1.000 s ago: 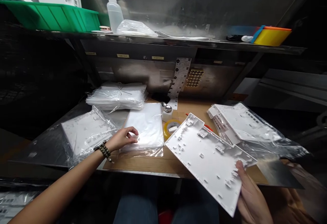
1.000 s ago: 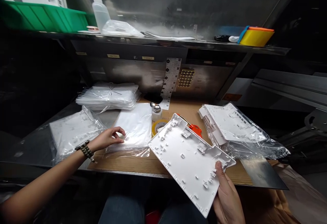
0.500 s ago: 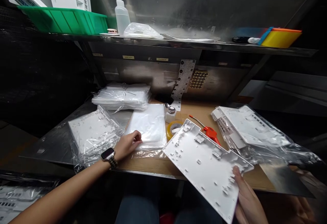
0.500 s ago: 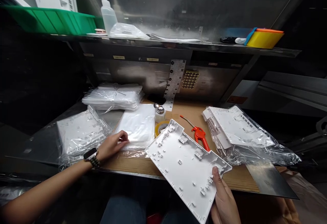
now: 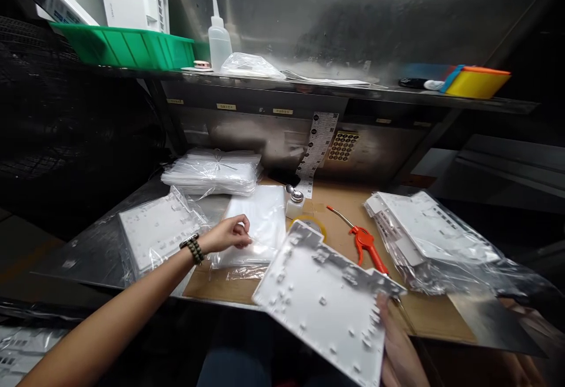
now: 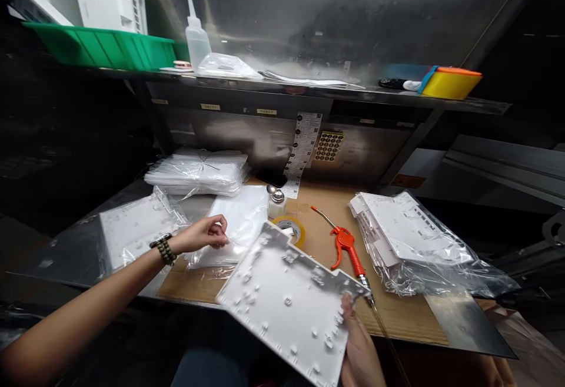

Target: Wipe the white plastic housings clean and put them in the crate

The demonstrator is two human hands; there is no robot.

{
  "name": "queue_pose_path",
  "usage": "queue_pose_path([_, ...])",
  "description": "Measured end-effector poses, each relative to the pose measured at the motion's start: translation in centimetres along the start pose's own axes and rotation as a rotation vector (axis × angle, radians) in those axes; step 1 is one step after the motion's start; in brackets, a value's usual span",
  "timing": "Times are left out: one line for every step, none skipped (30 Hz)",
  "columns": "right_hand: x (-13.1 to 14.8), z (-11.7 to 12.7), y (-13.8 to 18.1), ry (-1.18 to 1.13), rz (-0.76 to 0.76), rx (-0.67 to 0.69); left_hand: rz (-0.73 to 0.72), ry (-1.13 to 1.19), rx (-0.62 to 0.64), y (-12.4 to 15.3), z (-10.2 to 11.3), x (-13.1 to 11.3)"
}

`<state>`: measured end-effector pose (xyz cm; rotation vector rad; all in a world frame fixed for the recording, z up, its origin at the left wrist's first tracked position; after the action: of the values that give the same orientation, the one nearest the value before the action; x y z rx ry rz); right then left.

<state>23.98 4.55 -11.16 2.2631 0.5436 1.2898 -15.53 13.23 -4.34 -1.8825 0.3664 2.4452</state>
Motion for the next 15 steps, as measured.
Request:
queue_pose_path([-0.9,-1.6,0.2,0.027,-0.022,0.058,-0.021,0.024,0.018,0.0,-1.4,-0.3])
queue_pose_path([-1.9,-3.4,0.4,0.061,-0.037,0.119,-0.046,0.042,0.029,0.0,-2.8,-0.6])
queue_pose_path([-2.8,-5.5,0.5,0.099,-0.043,0.184,-0.074,0.052,0.033,0.1,-4.2,-0.8])
queue_pose_path([-3.8,-7.7,0.6,0.132,-0.045,0.254,-0.101,0.059,0.032,0.1,-5.4,-1.0])
queue_pose_path([-4.7,-9.8,0.5,0.152,-0.049,0.326,-0.125,0.064,0.035,0.2,-6.6,-1.1])
queue_pose_path([-5.4,-11.8,0.4,0.159,-0.057,0.388,-0.144,0.067,0.043,0.2,-7.6,-1.1])
queue_pose_path([-5.9,-13.4,0.1,0.155,-0.060,0.433,-0.160,0.071,0.051,0.3,-8.4,-1.0])
queue_pose_path([-6.2,-14.6,-0.3,0.146,-0.059,0.459,-0.173,0.074,0.061,0.3,-8.8,-0.9])
queue_pose_path([-6.3,-15.4,-0.7,0.137,-0.054,0.468,-0.184,0.074,0.068,0.3,-9.0,-0.7])
queue_pose_path([-6.3,-15.8,-1.1,0.132,-0.047,0.468,-0.195,0.069,0.073,0.3,-9.0,-0.5])
queue_pose_path([-6.1,-15.9,-1.4,0.133,-0.045,0.467,-0.204,0.059,0.070,0.2,-8.6,-0.2])
queue_pose_path([-6.0,-15.8,-1.7,0.136,-0.052,0.469,-0.214,0.045,0.060,0.1,-8.1,0.0])
queue_pose_path([-5.8,-15.4,-1.8,0.140,-0.062,0.469,-0.224,0.026,0.046,-0.1,-7.4,0.1])
queue_pose_path([-5.5,-14.9,-1.8,0.143,-0.074,0.466,-0.236,0.002,0.024,-0.3,-6.5,0.2])
queue_pose_path([-5.3,-14.2,-1.8,0.145,-0.086,0.458,-0.247,-0.026,-0.006,-0.4,-5.6,0.2])
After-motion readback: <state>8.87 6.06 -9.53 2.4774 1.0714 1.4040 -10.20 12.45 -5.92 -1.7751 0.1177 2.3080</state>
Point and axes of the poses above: each hand's wrist, its own y-axis away from the middle knuckle, its own z-axis out of the back of the hand, x = y × z, the point moved 8 cm from there along -y, towards the middle knuckle, and after that the axes turned 7 degrees about y, right-handed, at the moved point
